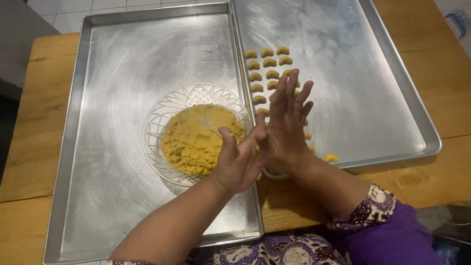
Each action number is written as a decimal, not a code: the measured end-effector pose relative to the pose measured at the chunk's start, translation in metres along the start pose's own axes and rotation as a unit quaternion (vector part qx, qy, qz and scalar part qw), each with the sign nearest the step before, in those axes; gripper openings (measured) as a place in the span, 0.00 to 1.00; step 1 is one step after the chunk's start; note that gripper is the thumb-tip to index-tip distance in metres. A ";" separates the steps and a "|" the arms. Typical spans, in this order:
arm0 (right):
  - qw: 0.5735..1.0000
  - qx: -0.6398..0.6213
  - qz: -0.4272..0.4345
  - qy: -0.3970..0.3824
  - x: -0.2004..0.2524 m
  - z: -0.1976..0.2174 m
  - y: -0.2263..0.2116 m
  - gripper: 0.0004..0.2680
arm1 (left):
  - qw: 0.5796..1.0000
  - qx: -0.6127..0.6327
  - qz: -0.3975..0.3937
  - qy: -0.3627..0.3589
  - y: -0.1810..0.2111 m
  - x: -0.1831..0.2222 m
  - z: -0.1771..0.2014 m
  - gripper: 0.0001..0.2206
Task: Shaping yellow cookie dough into crescent shapes by hand and arranging them on a metal baking tray.
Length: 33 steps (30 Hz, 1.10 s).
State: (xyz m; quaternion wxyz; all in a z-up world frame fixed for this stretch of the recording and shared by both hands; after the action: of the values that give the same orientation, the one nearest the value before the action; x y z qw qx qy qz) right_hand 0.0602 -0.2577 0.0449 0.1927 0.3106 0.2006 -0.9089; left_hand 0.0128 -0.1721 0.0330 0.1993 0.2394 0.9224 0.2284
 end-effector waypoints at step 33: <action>0.982 -0.181 0.013 -0.056 -0.021 0.057 -0.001 0.22 | 0.974 0.195 0.039 0.108 0.004 -0.007 0.014 0.54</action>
State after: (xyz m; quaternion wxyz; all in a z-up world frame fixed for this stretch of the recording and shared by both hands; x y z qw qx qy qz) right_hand 0.0477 -0.2793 0.1002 0.2688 0.2216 0.3460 -0.8712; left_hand 0.0267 -0.1685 0.0251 0.0392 0.2837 0.9551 0.0763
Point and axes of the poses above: each hand's wrist, its own x-axis away from the middle knuckle, its own z-axis out of the back of the hand, y = z × x, the point moved 7 cm from there along -x, towards the middle knuckle, and after that the axes turned 6 degrees about x, right-handed, at the moved point
